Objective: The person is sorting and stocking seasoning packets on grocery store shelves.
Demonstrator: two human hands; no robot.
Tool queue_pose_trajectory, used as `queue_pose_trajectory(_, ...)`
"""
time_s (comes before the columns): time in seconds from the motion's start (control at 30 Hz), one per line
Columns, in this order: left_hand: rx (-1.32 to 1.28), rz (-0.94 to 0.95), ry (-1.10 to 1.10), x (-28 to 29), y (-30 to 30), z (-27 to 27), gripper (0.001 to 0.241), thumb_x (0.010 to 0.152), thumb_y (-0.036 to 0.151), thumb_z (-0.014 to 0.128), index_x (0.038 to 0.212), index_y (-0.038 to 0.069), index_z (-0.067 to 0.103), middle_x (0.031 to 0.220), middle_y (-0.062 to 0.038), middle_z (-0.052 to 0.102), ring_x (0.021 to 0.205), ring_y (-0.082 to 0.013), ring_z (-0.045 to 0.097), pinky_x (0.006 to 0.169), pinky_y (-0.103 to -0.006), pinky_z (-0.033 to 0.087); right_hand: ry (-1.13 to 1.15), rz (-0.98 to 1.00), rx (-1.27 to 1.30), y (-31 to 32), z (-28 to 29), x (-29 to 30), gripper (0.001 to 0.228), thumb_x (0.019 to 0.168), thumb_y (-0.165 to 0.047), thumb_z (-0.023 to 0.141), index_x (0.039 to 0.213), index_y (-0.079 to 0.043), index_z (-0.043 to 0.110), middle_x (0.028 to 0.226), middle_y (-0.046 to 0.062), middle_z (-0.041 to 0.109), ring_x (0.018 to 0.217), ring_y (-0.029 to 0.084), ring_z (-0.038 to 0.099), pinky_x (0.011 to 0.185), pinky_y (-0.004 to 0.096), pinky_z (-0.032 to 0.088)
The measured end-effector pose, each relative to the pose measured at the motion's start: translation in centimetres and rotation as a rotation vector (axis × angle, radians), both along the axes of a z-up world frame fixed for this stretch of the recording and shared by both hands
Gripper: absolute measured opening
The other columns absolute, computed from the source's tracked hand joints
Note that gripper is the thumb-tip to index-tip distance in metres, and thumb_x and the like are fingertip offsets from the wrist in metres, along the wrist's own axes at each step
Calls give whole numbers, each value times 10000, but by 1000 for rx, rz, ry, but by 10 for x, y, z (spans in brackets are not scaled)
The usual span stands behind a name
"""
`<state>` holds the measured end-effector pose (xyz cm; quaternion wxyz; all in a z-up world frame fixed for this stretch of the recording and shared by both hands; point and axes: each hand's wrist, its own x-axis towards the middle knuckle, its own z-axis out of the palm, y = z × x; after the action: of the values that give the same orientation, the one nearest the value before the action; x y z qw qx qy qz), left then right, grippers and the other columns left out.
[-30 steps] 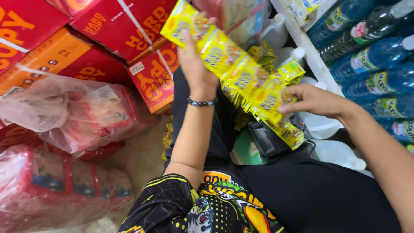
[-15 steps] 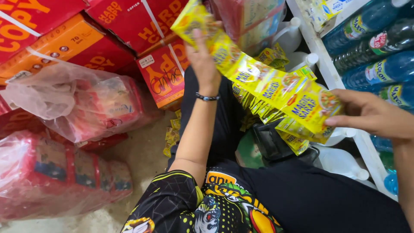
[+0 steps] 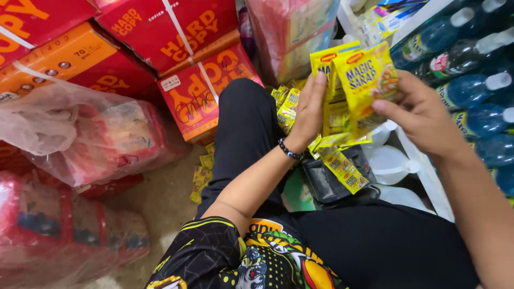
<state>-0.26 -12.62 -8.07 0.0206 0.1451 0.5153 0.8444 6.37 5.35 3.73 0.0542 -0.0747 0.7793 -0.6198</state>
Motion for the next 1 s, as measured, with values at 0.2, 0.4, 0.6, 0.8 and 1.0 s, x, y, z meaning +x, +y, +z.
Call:
queue_pose_trajectory(0.2,34,-25,-13,6,4,-5,547,1191,420,329,1414,-33,540,1373,-125,627,1287,-194,574,1148,-327,426,133,-115,17,-16,-28,-14,472,1007,-6,665,1434,-19,465,1258,60,663,1140,111,667,967,258,566)
queue_pose_trajectory(0.4,53,8,49,10,-4,24,486,1126,351,485,1467,6,476,1330,-96,649,1205,-159,621,1056,-322,512,314,-270,376,-45,-7,-13,671,921,-21,760,1513,-35,446,1298,145,494,998,140,598,734,278,562)
queue_pose_trajectory(0.6,123,40,60,18,0,20,434,1061,125,672,1440,2,500,1297,-91,678,1163,-145,664,1021,-311,559,596,-170,675,-54,-15,-10,739,942,-27,726,1603,-60,398,1389,185,486,1219,344,587,1048,407,535)
queue_pose_trajectory(0.8,165,105,36,20,-5,19,340,1096,124,662,1359,-39,521,1208,-114,687,1069,-167,671,981,-339,568,10,-152,417,-58,-35,-18,468,1064,-287,573,1461,-67,462,1222,146,693,1105,221,686,904,352,510)
queue_pose_trajectory(1.0,194,41,44,31,-5,40,494,1048,197,642,1461,55,411,1316,-64,628,1200,-152,627,1032,-307,523,162,-241,342,-46,-49,-20,321,1126,-329,581,1222,-24,552,1104,110,683,994,170,631,850,318,517)
